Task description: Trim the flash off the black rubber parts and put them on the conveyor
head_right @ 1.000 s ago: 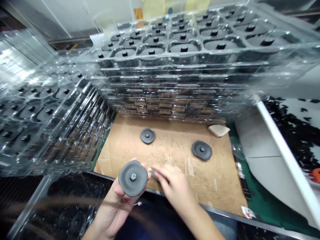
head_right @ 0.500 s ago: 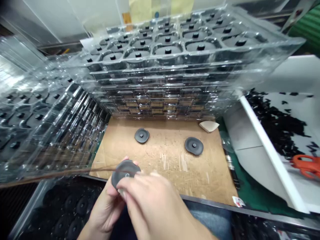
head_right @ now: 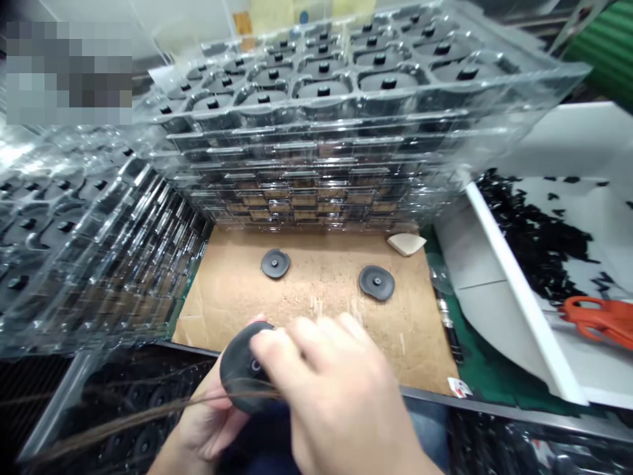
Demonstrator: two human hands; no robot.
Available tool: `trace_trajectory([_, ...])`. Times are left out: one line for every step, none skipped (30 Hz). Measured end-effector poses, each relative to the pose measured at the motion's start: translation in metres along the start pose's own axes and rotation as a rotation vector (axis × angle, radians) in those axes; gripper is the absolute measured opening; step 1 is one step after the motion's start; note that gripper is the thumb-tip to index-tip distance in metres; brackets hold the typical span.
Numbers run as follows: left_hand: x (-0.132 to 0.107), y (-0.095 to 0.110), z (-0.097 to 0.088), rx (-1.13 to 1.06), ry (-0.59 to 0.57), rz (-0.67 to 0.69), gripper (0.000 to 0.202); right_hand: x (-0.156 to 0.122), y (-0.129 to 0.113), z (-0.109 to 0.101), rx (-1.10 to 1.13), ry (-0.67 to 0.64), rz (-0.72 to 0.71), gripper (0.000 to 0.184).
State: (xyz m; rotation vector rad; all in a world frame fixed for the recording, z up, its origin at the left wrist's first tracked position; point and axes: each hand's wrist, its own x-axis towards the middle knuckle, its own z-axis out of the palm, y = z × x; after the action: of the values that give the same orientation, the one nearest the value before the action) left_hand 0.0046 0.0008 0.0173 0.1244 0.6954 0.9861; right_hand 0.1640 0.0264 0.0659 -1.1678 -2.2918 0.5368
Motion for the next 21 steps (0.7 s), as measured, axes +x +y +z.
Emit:
trace_trajectory([-0.001, 0.001, 0.001, -0.013, -0.025, -0.006, 0.065, 0.006, 0.001, 0.002, 0.019, 0.017, -0.086, 0.028])
trace_trajectory([-0.002, 0.001, 0.002, -0.026, -0.055, -0.005, 0.063, 0.012, 0.003, 0.004, 0.07, 0.025, -0.151, 0.028])
trace_trajectory([-0.003, 0.002, 0.002, -0.034, -0.082, 0.002, 0.06, 0.017, 0.007, 0.006, 0.131, 0.037, -0.178, 0.027])
trace_trajectory([-0.004, 0.003, 0.002, -0.04, -0.102, 0.006, 0.055, 0.02, 0.013, 0.008, 0.185, 0.055, -0.154, 0.027])
trace_trajectory([-0.005, 0.003, 0.001, -0.041, -0.11, 0.009, 0.053, 0.021, 0.02, 0.011, 0.225, 0.081, -0.085, 0.026])
trace_trajectory([-0.005, 0.004, 0.0, -0.04, -0.104, 0.005, 0.052, 0.019, 0.027, 0.013, 0.247, 0.119, 0.016, 0.026])
trace_trajectory([-0.005, 0.004, -0.001, -0.042, -0.095, -0.007, 0.052, 0.015, 0.034, 0.016, 0.262, 0.139, 0.113, 0.025])
trace_trajectory([-0.005, 0.004, -0.002, -0.048, -0.088, -0.02, 0.053, 0.009, 0.04, 0.019, 0.284, 0.15, 0.203, 0.024])
trace_trajectory([-0.005, 0.004, -0.003, -0.058, -0.088, -0.032, 0.055, 0.002, 0.046, 0.023, 0.317, 0.14, 0.278, 0.022])
trace_trajectory([-0.005, 0.004, -0.004, -0.069, -0.091, -0.042, 0.057, -0.006, 0.05, 0.028, 0.35, 0.113, 0.347, 0.021])
trace_trajectory([-0.005, 0.004, -0.004, -0.076, -0.098, -0.05, 0.058, -0.015, 0.053, 0.034, 0.377, 0.075, 0.405, 0.022])
trace_trajectory([-0.004, 0.004, -0.004, -0.081, -0.106, -0.062, 0.059, -0.023, 0.054, 0.04, 0.399, 0.03, 0.456, 0.023])
trace_trajectory([-0.004, 0.004, -0.004, -0.083, -0.11, -0.07, 0.059, -0.031, 0.055, 0.047, 0.418, -0.013, 0.494, 0.025])
trace_trajectory([-0.003, 0.004, -0.003, -0.081, -0.111, -0.077, 0.058, -0.038, 0.055, 0.055, 0.436, -0.046, 0.518, 0.026])
trace_trajectory([-0.003, 0.005, -0.002, -0.077, -0.111, -0.079, 0.056, -0.044, 0.055, 0.062, 0.45, -0.072, 0.526, 0.028])
trace_trajectory([-0.002, 0.004, -0.001, -0.074, -0.11, -0.077, 0.054, -0.049, 0.055, 0.068, 0.458, -0.084, 0.529, 0.029])
trace_trajectory([-0.001, 0.004, 0.0, -0.074, -0.111, -0.073, 0.053, -0.053, 0.056, 0.073, 0.459, -0.087, 0.535, 0.03])
trace_trajectory([-0.001, 0.003, 0.001, -0.075, -0.112, -0.066, 0.053, -0.055, 0.057, 0.076, 0.454, -0.084, 0.541, 0.03])
trace_trajectory([0.0, 0.003, 0.001, -0.078, -0.112, -0.063, 0.053, -0.056, 0.058, 0.077, 0.445, -0.078, 0.551, 0.03])
trace_trajectory([0.0, 0.002, 0.002, -0.083, -0.112, -0.066, 0.053, -0.055, 0.06, 0.077, 0.433, -0.072, 0.563, 0.03])
trace_trajectory([0.0, 0.002, 0.002, -0.092, -0.109, -0.075, 0.053, -0.054, 0.063, 0.074, 0.419, -0.063, 0.575, 0.03])
